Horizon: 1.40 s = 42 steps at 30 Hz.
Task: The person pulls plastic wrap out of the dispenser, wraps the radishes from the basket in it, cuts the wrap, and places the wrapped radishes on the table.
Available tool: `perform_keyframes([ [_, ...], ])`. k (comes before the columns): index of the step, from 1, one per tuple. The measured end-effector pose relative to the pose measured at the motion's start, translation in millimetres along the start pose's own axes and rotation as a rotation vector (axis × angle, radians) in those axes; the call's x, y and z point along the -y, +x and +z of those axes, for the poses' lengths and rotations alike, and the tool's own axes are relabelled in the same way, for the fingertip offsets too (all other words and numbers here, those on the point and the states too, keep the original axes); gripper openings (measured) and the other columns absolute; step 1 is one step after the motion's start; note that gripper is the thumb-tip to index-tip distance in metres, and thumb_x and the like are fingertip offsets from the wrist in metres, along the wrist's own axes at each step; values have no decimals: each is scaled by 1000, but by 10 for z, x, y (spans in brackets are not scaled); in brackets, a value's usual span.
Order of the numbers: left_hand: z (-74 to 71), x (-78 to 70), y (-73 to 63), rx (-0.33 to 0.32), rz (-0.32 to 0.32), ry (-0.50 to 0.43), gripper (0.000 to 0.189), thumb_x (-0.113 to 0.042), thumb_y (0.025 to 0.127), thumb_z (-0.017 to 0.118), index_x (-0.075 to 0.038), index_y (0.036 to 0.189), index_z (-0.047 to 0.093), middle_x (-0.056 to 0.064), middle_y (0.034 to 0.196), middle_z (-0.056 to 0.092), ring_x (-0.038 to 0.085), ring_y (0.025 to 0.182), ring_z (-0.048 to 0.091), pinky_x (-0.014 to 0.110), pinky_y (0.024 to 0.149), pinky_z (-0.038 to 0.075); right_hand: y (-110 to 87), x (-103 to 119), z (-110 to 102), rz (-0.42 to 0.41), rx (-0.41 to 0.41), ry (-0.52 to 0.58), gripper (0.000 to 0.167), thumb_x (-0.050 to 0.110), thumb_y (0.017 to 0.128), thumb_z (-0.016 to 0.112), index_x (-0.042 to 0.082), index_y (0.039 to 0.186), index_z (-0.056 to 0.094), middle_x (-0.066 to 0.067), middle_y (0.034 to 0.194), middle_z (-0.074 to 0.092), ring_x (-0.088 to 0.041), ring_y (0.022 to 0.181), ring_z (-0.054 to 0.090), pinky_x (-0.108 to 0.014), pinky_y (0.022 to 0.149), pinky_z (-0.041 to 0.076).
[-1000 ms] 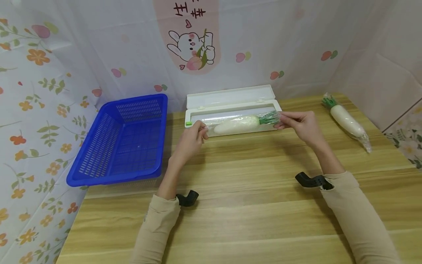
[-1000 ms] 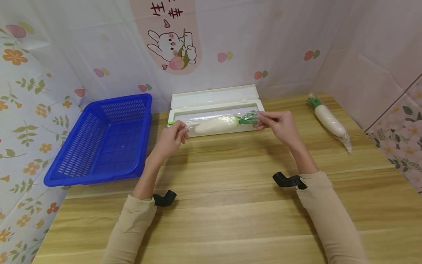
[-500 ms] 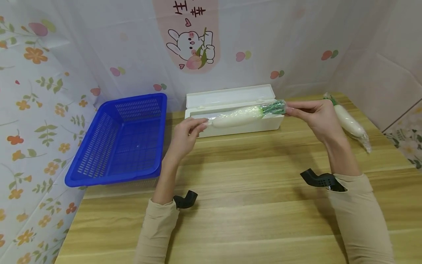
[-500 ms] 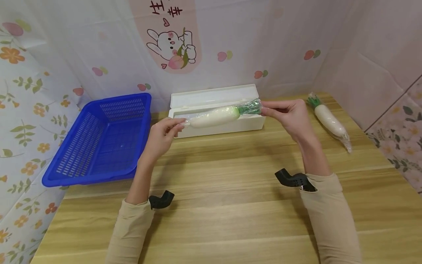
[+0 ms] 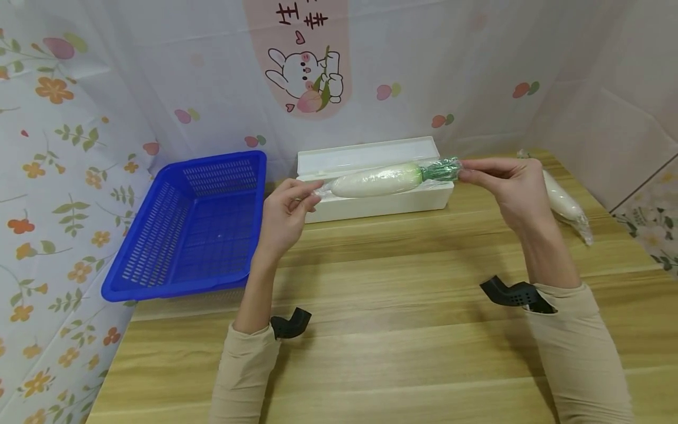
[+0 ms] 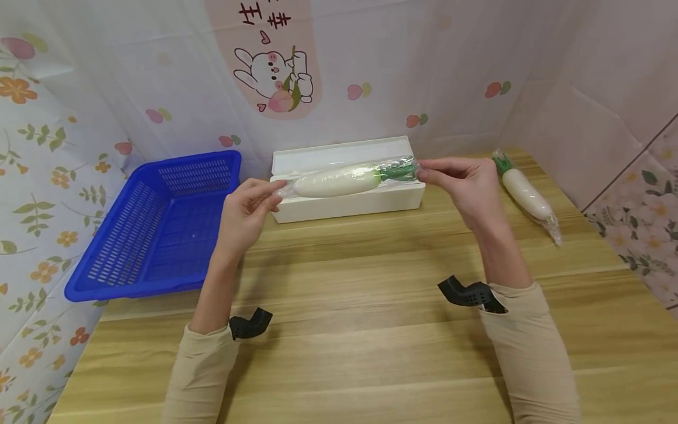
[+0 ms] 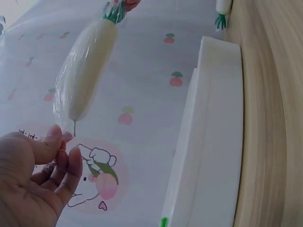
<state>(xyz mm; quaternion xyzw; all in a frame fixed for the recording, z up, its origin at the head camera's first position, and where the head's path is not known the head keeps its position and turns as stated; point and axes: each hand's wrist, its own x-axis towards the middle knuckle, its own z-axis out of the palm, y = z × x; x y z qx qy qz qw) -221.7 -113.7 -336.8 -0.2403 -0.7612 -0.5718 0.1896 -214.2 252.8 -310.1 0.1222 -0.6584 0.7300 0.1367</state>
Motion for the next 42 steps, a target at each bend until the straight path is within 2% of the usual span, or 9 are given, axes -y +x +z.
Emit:
perform_keyframes([
  [4, 18, -41, -1, -68, 58, -1, 15, 3, 91, 70, 7, 105, 76, 16, 89, 62, 19, 69, 58, 22, 64, 53, 5, -35, 24, -39, -30, 16, 17, -9, 85, 75, -14, 100, 73, -8, 86, 76, -16, 76, 70, -22, 78, 55],
  [10, 32, -82, 2, -95, 125, 84, 12, -4, 94, 68, 4, 91, 76, 12, 82, 62, 13, 63, 49, 19, 56, 42, 22, -73, 56, -112, -49, 9, 13, -4, 90, 71, -13, 99, 74, -9, 77, 72, -15, 62, 65, -19, 58, 53],
  [12, 29, -93, -1, -99, 146, 119, 15, -6, 96, 66, 2, 86, 75, 11, 79, 60, 13, 62, 45, 20, 55, 36, 18, -77, 71, -122, -52, -74, 10, -3, 92, 69, -10, 97, 75, -6, 74, 71, -12, 61, 63, -17, 56, 51],
  [19, 31, -176, -9, -119, 185, 154, 29, -6, 101, 57, 1, 74, 65, 11, 69, 54, 15, 58, 37, 24, 55, 28, -41, -61, 126, -142, -59, -568, 17, 10, 102, 59, -4, 99, 68, 7, 73, 61, -7, 63, 55, -15, 57, 44],
  [24, 38, -213, -21, -129, 191, 146, 37, -4, 105, 50, -1, 69, 56, 8, 64, 50, 15, 55, 36, 24, 52, 27, -75, -53, 165, -208, -89, -698, 26, 17, 106, 53, -3, 92, 62, 3, 67, 52, -8, 53, 41, -20, 48, 31],
  [30, 60, -220, -17, -139, 171, 83, 46, -8, 107, 48, -4, 61, 49, 3, 57, 43, 14, 50, 33, 25, 49, 24, -71, -62, 191, -349, -136, -641, 43, 18, 107, 49, -2, 69, 47, 2, 52, 36, -8, 41, 26, -23, 42, 21],
  [34, 54, -220, -5, -108, 181, 118, 49, -13, 106, 54, -7, 57, 50, 1, 54, 45, 13, 46, 30, 25, 46, 22, -38, -61, 189, -429, -175, -530, 54, 18, 107, 49, -2, 59, 35, 3, 46, 30, -6, 39, 26, -22, 41, 21],
  [38, 21, -204, 0, 35, 158, 153, 36, -9, 103, 57, -4, 68, 64, 6, 64, 58, 16, 53, 45, 23, 53, 36, -29, -32, 180, -437, -152, -380, 54, 18, 107, 51, -5, 59, 39, 0, 48, 37, -8, 40, 36, -19, 42, 31],
  [42, -17, -164, -14, 202, 53, 189, 19, -3, 101, 59, 0, 89, 74, 11, 84, 68, 20, 71, 62, 28, 66, 51, -59, 14, 214, -367, -51, -161, 40, 14, 106, 53, -11, 75, 55, -7, 59, 57, -13, 47, 52, -19, 46, 44],
])
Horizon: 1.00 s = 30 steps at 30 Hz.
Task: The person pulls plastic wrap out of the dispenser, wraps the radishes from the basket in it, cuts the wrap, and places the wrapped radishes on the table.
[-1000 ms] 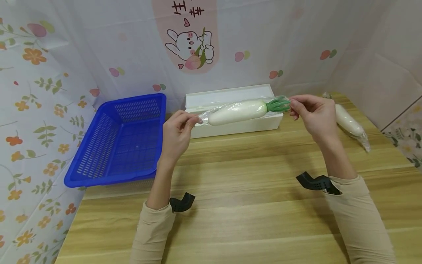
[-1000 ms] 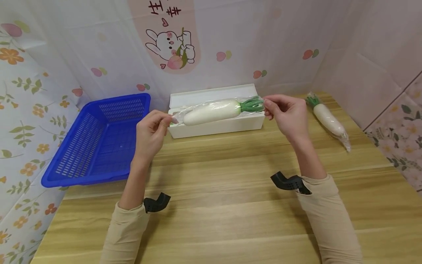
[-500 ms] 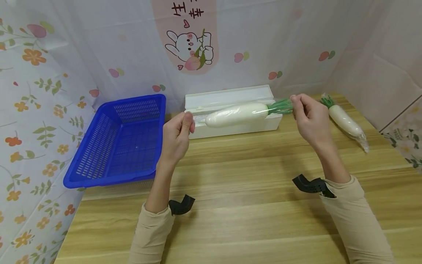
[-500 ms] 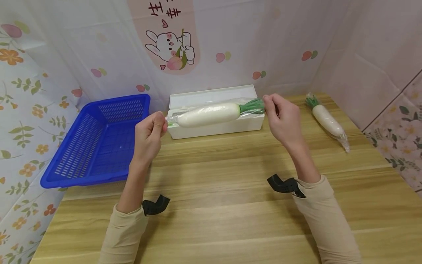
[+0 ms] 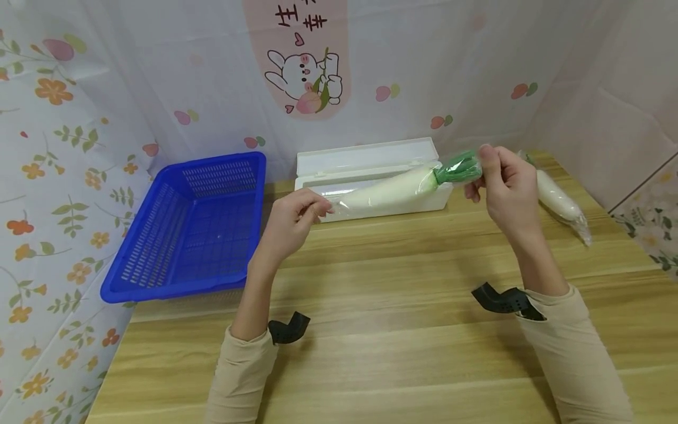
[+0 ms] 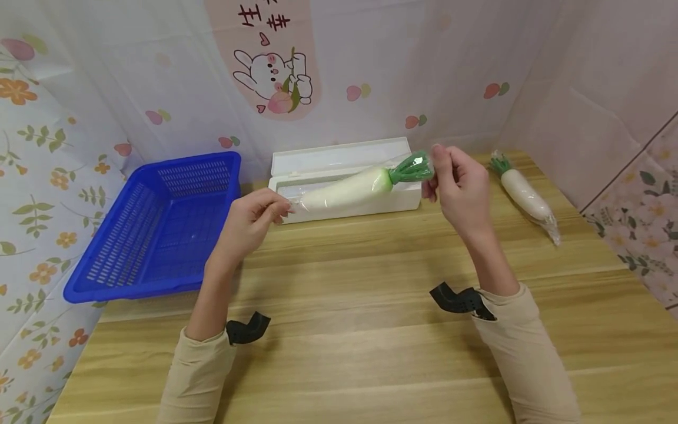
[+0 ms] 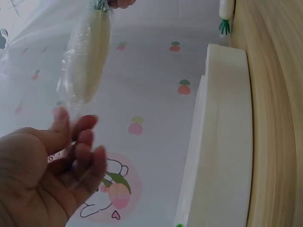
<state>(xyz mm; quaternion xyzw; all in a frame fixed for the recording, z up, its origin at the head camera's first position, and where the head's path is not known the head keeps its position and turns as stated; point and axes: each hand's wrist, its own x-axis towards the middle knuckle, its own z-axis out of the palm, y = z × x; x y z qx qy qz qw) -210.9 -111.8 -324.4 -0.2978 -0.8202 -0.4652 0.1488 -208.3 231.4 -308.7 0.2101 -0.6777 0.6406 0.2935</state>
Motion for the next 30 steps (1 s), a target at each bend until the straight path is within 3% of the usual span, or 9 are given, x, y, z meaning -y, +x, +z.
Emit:
perform_keyframes([
  [2, -7, 25, -10, 70, -41, 32, 16, -3, 100, 60, 0, 94, 74, 11, 86, 69, 21, 75, 64, 32, 69, 53, -9, 32, 32, 25, 25, 107, 35, 11, 105, 53, -14, 82, 58, -11, 67, 65, -16, 51, 60, -21, 52, 51],
  [9, 9, 74, -8, 261, -140, 63, 20, -10, 103, 59, -2, 94, 74, 7, 85, 71, 22, 84, 69, 38, 77, 56, -68, 125, 168, -8, 7, 119, 39, 14, 105, 54, -16, 79, 54, -7, 70, 65, -11, 70, 69, -21, 71, 56],
  [12, 14, 72, -11, 259, -163, 55, 20, -12, 104, 57, 0, 99, 73, 10, 90, 71, 23, 87, 69, 39, 80, 56, -87, 147, 223, 0, -15, 160, 37, 14, 104, 56, -12, 79, 57, -5, 70, 64, -9, 67, 66, -20, 71, 56],
  [16, 18, 26, -12, 186, -190, 46, 24, -14, 106, 52, 4, 115, 67, 16, 107, 70, 28, 99, 67, 42, 89, 54, -100, 170, 286, 10, -57, 188, 33, 12, 104, 57, -7, 78, 59, -4, 66, 58, -8, 58, 53, -18, 67, 53],
  [22, 73, -78, -7, 95, -92, 101, 38, -18, 110, 42, 4, 139, 54, 18, 131, 61, 29, 122, 57, 44, 101, 46, -135, 175, 354, 62, -66, 195, 33, 14, 105, 55, -6, 79, 62, -5, 69, 62, -8, 58, 57, -17, 63, 51],
  [26, 136, -154, -8, 149, 18, 38, 43, -18, 106, 54, 2, 144, 51, 16, 132, 63, 25, 118, 59, 42, 97, 48, -163, 151, 391, 99, -57, 212, 35, 15, 104, 56, -7, 77, 58, -5, 61, 49, -9, 51, 37, -17, 61, 47],
  [30, 207, -180, 1, 228, 75, 10, 49, -20, 95, 72, 0, 138, 58, 12, 128, 65, 21, 109, 62, 38, 90, 51, -180, 122, 405, 74, -53, 188, 40, 17, 105, 55, -10, 76, 54, -5, 57, 39, -11, 49, 27, -16, 61, 48],
])
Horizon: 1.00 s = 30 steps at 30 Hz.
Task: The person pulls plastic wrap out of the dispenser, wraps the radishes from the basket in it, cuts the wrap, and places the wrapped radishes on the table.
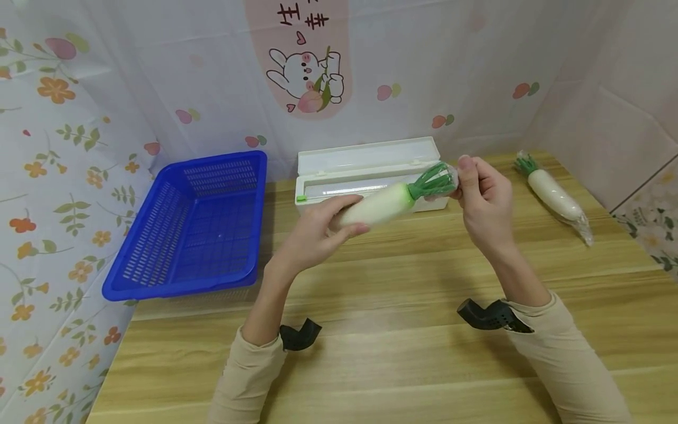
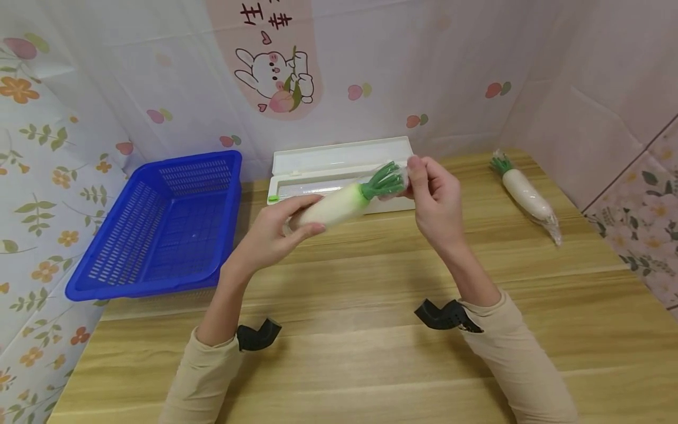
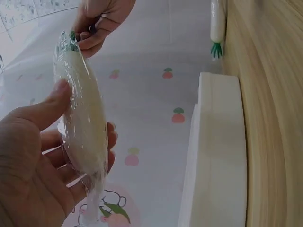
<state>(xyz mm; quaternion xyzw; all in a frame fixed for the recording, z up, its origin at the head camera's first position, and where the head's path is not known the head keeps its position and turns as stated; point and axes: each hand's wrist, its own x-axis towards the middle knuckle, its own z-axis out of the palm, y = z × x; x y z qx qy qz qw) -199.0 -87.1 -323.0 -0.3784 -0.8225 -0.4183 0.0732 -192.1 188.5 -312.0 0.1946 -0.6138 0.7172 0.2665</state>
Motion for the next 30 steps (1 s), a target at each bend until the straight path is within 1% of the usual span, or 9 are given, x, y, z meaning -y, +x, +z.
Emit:
perform_keyframes([
  [5, 42, 10, 23, 52, 39, -29, 52, -16, 87, 81, 0, 133, 63, 11, 126, 67, 19, 108, 62, 35, 90, 50, -5, -19, -7, -6, -6, 27, 38, 17, 105, 54, -5, 75, 55, -2, 57, 37, -11, 49, 25, -15, 57, 43],
  [7, 53, 9, 28, 53, 59, -18, 51, -16, 87, 81, 0, 131, 63, 11, 126, 67, 20, 108, 62, 35, 89, 51, -8, -18, -8, -4, 3, 60, 35, 17, 106, 53, -1, 76, 56, -1, 61, 41, -9, 51, 32, -15, 58, 44],
  [12, 86, -3, 26, -19, 67, 49, 46, -17, 89, 79, 2, 128, 64, 14, 121, 68, 23, 106, 63, 38, 88, 51, -9, -20, -3, 4, 100, 309, 21, 13, 106, 51, -4, 94, 54, -11, 84, 59, -17, 71, 65, -26, 73, 57],
  [14, 107, -8, 24, -60, 62, 60, 45, -16, 89, 79, 2, 127, 64, 15, 119, 68, 25, 105, 63, 39, 88, 51, -11, -38, 0, 21, 150, 384, 18, 12, 106, 50, -5, 104, 51, -15, 94, 62, -24, 79, 69, -31, 75, 58],
  [17, 154, -8, 23, -118, 52, 56, 46, -16, 89, 79, 3, 127, 63, 16, 120, 68, 26, 106, 64, 40, 88, 51, -23, -86, 8, 48, 218, 400, 22, 19, 107, 49, -1, 115, 46, -16, 106, 62, -26, 82, 69, -35, 76, 58],
  [21, 234, -12, 31, -195, 41, 21, 45, -14, 89, 79, 3, 127, 63, 15, 119, 68, 24, 101, 64, 38, 83, 51, -40, -153, 36, 93, 289, 404, 41, 36, 106, 48, 5, 131, 42, -14, 115, 59, -27, 86, 68, -36, 78, 58],
  [24, 311, -13, 51, -254, 37, -27, 43, -13, 89, 79, 3, 125, 63, 14, 114, 69, 23, 95, 64, 35, 78, 51, -64, -186, 72, 129, 345, 333, 54, 44, 103, 50, 7, 141, 41, -13, 121, 57, -26, 90, 68, -35, 80, 57],
  [27, 406, -14, 78, -285, 28, -89, 41, -12, 89, 79, 4, 124, 64, 15, 109, 69, 21, 90, 64, 32, 73, 52, -107, -214, 115, 167, 421, 203, 56, 41, 102, 56, 4, 143, 43, -13, 124, 53, -23, 92, 67, -33, 82, 56],
  [30, 500, -21, 98, -275, -14, -136, 39, -13, 91, 77, 4, 123, 64, 14, 104, 70, 19, 85, 64, 29, 69, 52, -154, -243, 157, 215, 461, 95, 51, 25, 101, 63, -4, 139, 44, -12, 120, 54, -19, 92, 65, -30, 80, 55],
])
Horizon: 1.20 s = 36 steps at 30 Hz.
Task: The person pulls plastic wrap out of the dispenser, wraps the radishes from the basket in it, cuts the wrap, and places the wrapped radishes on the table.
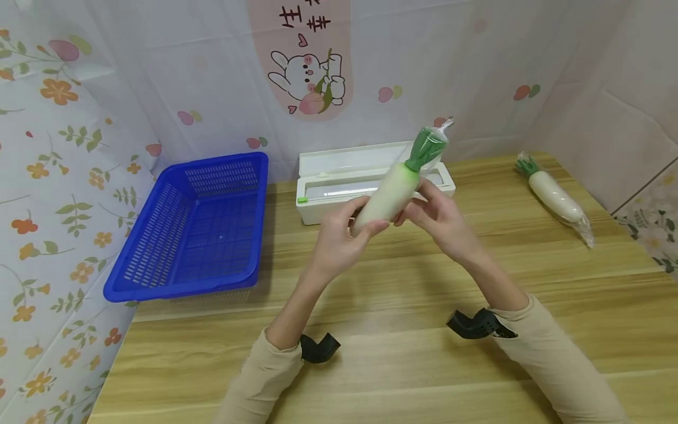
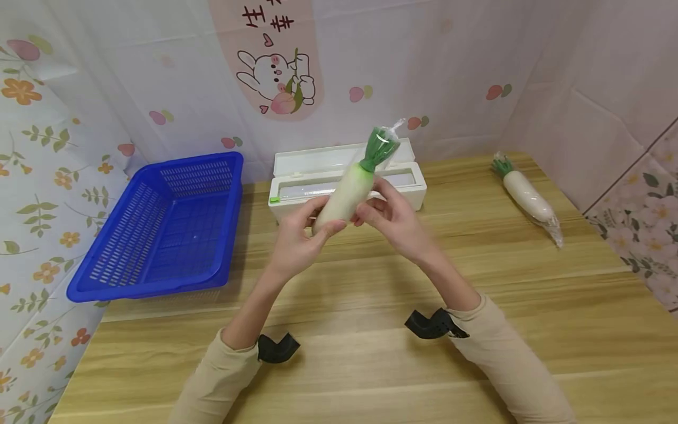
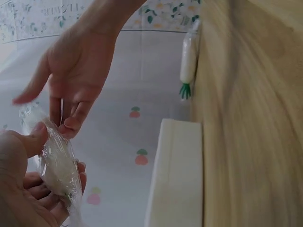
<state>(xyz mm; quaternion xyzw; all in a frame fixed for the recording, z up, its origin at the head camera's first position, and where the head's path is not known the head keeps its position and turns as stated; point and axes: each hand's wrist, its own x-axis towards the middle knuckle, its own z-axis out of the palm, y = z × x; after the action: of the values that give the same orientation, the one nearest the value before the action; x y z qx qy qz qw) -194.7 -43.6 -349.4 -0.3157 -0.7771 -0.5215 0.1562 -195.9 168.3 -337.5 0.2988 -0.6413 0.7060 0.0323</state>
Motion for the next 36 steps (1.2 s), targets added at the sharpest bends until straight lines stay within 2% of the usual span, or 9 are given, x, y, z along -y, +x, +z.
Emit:
perform_keyframes([
  [4, 73, 17, -25, 40, -100, -1, 40, -20, 94, 73, 0, 127, 63, 10, 103, 70, 16, 82, 62, 26, 66, 52, -2, -65, 55, 68, -71, -56, 42, 0, 97, 65, -9, 134, 47, -9, 110, 59, -15, 86, 64, -26, 72, 54],
  [7, 105, 40, -30, 80, -133, 6, 40, -23, 96, 70, -2, 130, 62, 9, 103, 69, 15, 80, 61, 25, 65, 51, 2, -101, 58, 86, -125, -96, 37, -4, 96, 64, -7, 130, 50, -8, 101, 63, -15, 77, 64, -25, 66, 53],
  [11, 120, 65, -19, 128, -145, 20, 39, -25, 99, 66, -3, 131, 61, 8, 101, 68, 14, 79, 61, 25, 66, 52, 7, -124, 41, 102, -141, -128, 36, -1, 97, 64, -4, 130, 50, -7, 92, 67, -16, 72, 63, -25, 63, 52],
  [17, 100, 97, -3, 195, -168, 37, 35, -26, 102, 60, -4, 130, 60, 7, 99, 66, 15, 82, 59, 26, 68, 51, 23, -163, 12, 128, -144, -144, 35, 3, 98, 64, -3, 129, 50, -8, 93, 68, -16, 72, 62, -24, 62, 51],
  [22, 87, 150, 0, 237, -200, 25, 42, -27, 106, 53, -1, 139, 56, 11, 113, 67, 19, 100, 63, 27, 81, 53, 40, -226, -72, 162, -151, -155, 33, 8, 99, 64, 0, 127, 50, -7, 95, 67, -17, 72, 62, -25, 65, 52],
  [26, 77, 213, -6, 235, -242, 55, 45, -29, 107, 50, 2, 140, 53, 13, 122, 66, 23, 112, 62, 31, 90, 53, 59, -292, -192, 191, -176, -152, 29, 11, 99, 65, 3, 124, 52, -5, 93, 67, -15, 69, 62, -23, 64, 52],
  [36, 33, 379, -32, 220, -305, 118, 48, -30, 108, 48, 4, 142, 50, 14, 125, 63, 24, 114, 60, 34, 94, 51, 56, -441, -516, 288, -242, -200, 30, 18, 99, 66, 4, 122, 54, 0, 85, 67, -12, 63, 58, -22, 56, 48],
])
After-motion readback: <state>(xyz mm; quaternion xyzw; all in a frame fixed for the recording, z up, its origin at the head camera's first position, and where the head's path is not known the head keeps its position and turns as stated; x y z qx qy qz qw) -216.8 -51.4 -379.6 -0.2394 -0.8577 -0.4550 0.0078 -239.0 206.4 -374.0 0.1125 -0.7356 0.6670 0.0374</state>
